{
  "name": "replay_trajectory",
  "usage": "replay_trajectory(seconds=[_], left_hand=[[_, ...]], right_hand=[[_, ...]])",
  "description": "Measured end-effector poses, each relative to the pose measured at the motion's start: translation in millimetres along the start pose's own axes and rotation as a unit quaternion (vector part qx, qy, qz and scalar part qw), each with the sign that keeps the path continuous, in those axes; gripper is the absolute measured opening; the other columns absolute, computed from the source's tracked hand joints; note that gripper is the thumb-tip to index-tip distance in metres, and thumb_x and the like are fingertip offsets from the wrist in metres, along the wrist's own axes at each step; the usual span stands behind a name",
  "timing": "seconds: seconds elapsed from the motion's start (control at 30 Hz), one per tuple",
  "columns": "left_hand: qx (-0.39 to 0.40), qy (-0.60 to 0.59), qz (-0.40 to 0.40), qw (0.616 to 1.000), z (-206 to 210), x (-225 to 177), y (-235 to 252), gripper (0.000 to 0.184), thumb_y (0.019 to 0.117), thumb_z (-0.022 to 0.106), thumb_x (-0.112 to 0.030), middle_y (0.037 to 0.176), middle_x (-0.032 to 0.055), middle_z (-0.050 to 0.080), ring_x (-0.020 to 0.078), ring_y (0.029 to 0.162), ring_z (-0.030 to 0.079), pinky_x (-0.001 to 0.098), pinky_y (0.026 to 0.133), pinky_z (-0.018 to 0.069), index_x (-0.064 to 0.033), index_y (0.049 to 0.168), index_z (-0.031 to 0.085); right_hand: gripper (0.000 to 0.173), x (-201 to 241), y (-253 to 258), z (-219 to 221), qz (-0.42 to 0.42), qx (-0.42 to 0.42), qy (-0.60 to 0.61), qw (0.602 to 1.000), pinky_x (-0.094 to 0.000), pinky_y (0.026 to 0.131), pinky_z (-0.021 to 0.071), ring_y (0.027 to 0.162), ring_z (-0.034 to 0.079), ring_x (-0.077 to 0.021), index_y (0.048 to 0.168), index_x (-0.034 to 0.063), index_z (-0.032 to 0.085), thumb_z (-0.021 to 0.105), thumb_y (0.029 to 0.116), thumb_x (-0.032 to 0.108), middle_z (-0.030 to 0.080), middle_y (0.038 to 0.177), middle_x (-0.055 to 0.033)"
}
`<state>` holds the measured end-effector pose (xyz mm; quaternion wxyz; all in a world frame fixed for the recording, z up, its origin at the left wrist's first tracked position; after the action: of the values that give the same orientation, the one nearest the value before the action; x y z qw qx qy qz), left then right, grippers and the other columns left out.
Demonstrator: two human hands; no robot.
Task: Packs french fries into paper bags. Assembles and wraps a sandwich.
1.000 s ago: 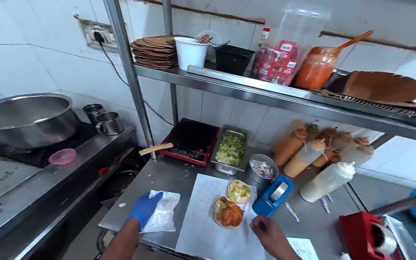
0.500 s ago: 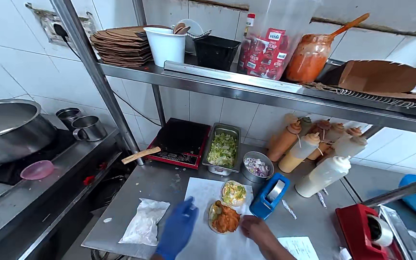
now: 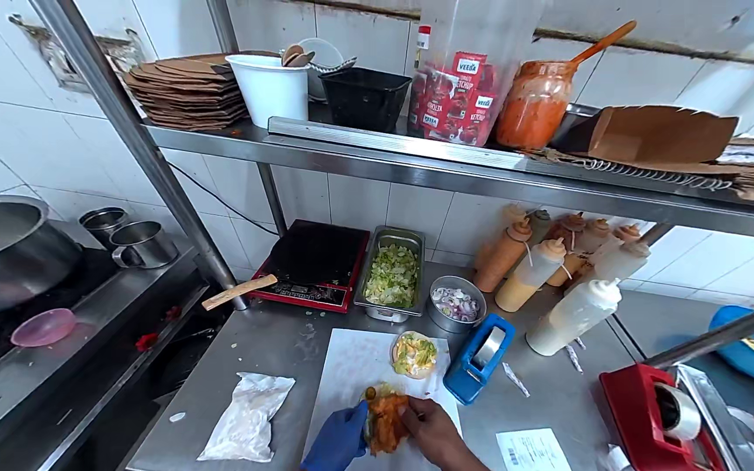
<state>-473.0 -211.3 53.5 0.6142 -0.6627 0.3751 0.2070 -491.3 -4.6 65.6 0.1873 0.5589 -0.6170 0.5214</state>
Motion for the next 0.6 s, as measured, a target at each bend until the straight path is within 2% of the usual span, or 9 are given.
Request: replay_trajectory(seconds=[0.07, 0.17, 0.27, 0.33, 0.37, 0.47, 0.5, 0.57, 0.6], left_hand=[[-0.002, -0.042, -0.031, 0.999, -1.1, -0.1, -22.9, 0.061, 0.1115, 0.033, -0.046, 0.117, 0.0224, 0.068, 0.0273, 0.101, 0.071, 0.0435, 0.091, 0.0583, 0.0053, 0.131, 0.060], [-0.018, -0.081, -0.048, 0.995, -1.6, -2.7, -40.3, 0.057, 0.1127, 0.032, -0.042, 0.121, 0.0208, 0.067, 0.0253, 0.105, 0.070, 0.0406, 0.093, 0.0572, 0.0039, 0.133, 0.059], [-0.067, -0.054, 0.016, 0.996, -12.5, -2.7, -26.2, 0.057, 0.1107, 0.039, -0.044, 0.122, 0.0236, 0.066, 0.0318, 0.108, 0.068, 0.0494, 0.097, 0.0541, 0.0037, 0.133, 0.060], [-0.111, -0.011, 0.072, 0.991, -22.4, -7.8, 2.4, 0.057, 0.1082, 0.043, -0.046, 0.127, 0.0221, 0.066, 0.0337, 0.112, 0.068, 0.0540, 0.098, 0.0551, 0.0001, 0.136, 0.060], [-0.120, 0.027, 0.088, 0.989, -26.1, -22.4, 11.9, 0.055, 0.1082, 0.044, -0.046, 0.131, 0.0199, 0.065, 0.0316, 0.116, 0.067, 0.0524, 0.101, 0.0540, -0.0018, 0.137, 0.060], [-0.065, 0.181, 0.102, 0.976, -23.7, -82.0, 32.1, 0.052, 0.1096, 0.041, -0.040, 0.147, 0.0152, 0.057, 0.0265, 0.138, 0.053, 0.0470, 0.118, 0.0387, -0.0051, 0.145, 0.056], [-0.031, 0.210, 0.090, 0.973, -17.2, -95.3, 42.9, 0.052, 0.1094, 0.041, -0.040, 0.147, 0.0154, 0.056, 0.0267, 0.137, 0.053, 0.0476, 0.117, 0.0397, -0.0056, 0.145, 0.056], [0.032, 0.192, 0.044, 0.980, -0.7, -105.2, 70.8, 0.052, 0.1085, 0.043, -0.042, 0.136, 0.0187, 0.061, 0.0292, 0.119, 0.064, 0.0490, 0.102, 0.0512, -0.0036, 0.140, 0.058], [0.059, 0.163, 0.016, 0.985, 6.7, -106.3, 82.7, 0.053, 0.1085, 0.044, -0.043, 0.131, 0.0197, 0.061, 0.0292, 0.110, 0.065, 0.0475, 0.096, 0.0531, -0.0017, 0.139, 0.057]], right_hand=[[0.042, 9.1, -2.7, 5.8, -0.043, 0.016, -0.091, 0.995, -0.0466, 0.100, 0.0497, 0.114, 0.062, -0.0306, 0.133, 0.0078, 0.069, 0.059, 0.1022, 0.035, 0.067, 0.119, -0.0201], [0.049, 16.6, 0.4, 4.8, -0.041, 0.007, -0.138, 0.990, -0.0472, 0.102, 0.0493, 0.114, 0.062, -0.0331, 0.135, 0.0066, 0.067, 0.058, 0.1020, 0.041, 0.065, 0.121, -0.0223], [0.053, 29.2, 9.7, -16.3, -0.017, -0.077, -0.100, 0.992, -0.0484, 0.104, 0.0506, 0.119, 0.062, -0.0352, 0.142, 0.0018, 0.058, 0.057, 0.1029, 0.037, 0.060, 0.133, -0.0254], [0.054, 44.9, 25.1, -36.1, 0.000, -0.125, -0.138, 0.982, -0.0488, 0.114, 0.0436, 0.135, 0.053, -0.0379, 0.148, 0.0007, 0.052, 0.053, 0.1048, 0.034, 0.051, 0.146, -0.0270], [0.056, 52.8, 37.3, -45.0, 0.008, -0.136, -0.174, 0.975, -0.0487, 0.116, 0.0413, 0.139, 0.049, -0.0387, 0.151, 0.0006, 0.048, 0.051, 0.1050, 0.032, 0.048, 0.150, -0.0274], [0.062, 69.5, 73.8, -60.8, 0.092, -0.099, -0.248, 0.959, -0.0510, 0.116, 0.0408, 0.140, 0.047, -0.0411, 0.157, -0.0007, 0.034, 0.045, 0.1072, 0.035, 0.043, 0.153, -0.0293], [0.063, 71.6, 80.9, -62.6, 0.127, -0.077, -0.255, 0.956, -0.0519, 0.114, 0.0423, 0.139, 0.049, -0.0404, 0.157, -0.0013, 0.032, 0.043, 0.1081, 0.037, 0.046, 0.151, -0.0287], [0.062, 74.2, 87.1, -62.6, 0.168, -0.054, -0.263, 0.949, -0.0538, 0.112, 0.0427, 0.139, 0.050, -0.0399, 0.152, -0.0048, 0.035, 0.040, 0.1088, 0.040, 0.048, 0.149, -0.0283], [0.061, 75.1, 88.2, -62.1, 0.176, -0.054, -0.268, 0.946, -0.0539, 0.113, 0.0416, 0.140, 0.048, -0.0401, 0.150, -0.0058, 0.038, 0.040, 0.1089, 0.040, 0.047, 0.150, -0.0285]])
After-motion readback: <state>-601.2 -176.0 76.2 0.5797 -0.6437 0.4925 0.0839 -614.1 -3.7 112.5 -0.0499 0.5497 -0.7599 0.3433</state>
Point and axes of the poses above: each hand's wrist, its own y-axis towards the middle knuckle, its own z-axis out of the palm, x = y × z, the point moved 3 cm from there along y, towards the middle knuckle
